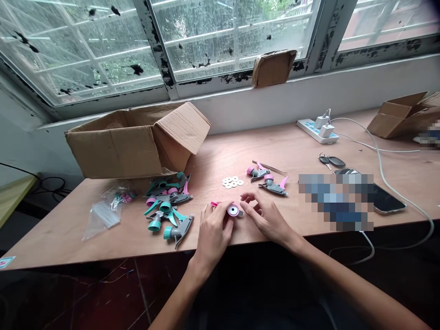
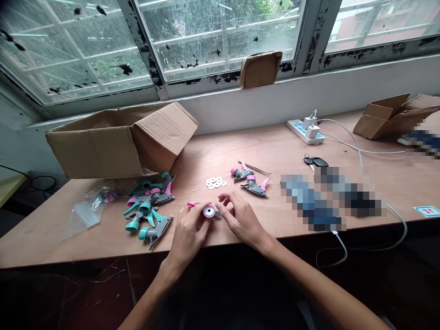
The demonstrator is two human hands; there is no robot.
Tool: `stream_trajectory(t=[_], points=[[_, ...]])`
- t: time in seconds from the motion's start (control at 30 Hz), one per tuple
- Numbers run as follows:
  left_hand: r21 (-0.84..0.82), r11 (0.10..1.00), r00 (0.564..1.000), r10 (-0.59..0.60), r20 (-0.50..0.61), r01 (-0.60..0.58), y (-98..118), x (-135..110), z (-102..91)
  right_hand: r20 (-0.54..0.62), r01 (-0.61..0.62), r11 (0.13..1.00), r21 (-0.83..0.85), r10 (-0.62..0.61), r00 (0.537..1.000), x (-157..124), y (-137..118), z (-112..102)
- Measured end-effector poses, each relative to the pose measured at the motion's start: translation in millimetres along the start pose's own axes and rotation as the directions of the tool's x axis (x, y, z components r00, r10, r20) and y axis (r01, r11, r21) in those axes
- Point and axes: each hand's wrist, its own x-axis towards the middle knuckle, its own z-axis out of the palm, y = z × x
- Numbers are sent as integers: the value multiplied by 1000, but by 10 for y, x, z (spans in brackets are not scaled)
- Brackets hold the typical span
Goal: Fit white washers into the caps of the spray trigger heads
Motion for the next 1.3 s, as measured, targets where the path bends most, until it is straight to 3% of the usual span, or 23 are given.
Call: stream_trajectory(t=[0.07, 0.13, 0.27, 0.43, 0.67, 0.77, 0.97, 1.3], points=[[24, 1000, 1000, 3, 1, -3, 6, 3, 4, -45, 111, 990, -89, -116, 992, -16, -17, -6], [49, 998, 999, 29, 23, -30, 19, 1, 4, -15, 219, 963, -155, -224, 974, -33, -38, -7], [83, 994, 997, 61, 47, -65, 37, -11, 8, 63, 317, 923, -216, -311, 948, -45, -58, 7], [112, 991, 997, 74, 27, -76, 14, -25, 35, 68, 315, 923, -222, -308, 949, -34, -53, 15], [123, 991, 997, 64, -51, -57, -11, -49, 91, 89, 163, 983, -85, -155, 984, -31, -38, -5], [127, 990, 996, 71, -63, -62, -6, -53, 91, 97, 162, 984, -78, -154, 983, -45, -19, 6], [117, 989, 995, 93, -34, -89, 28, -38, 50, 87, 285, 915, -287, -271, 959, -90, 26, 53], [232, 965, 990, 135, -46, -121, 33, -68, 70, 98, 391, 747, -537, -405, 909, -174, 20, 115]])
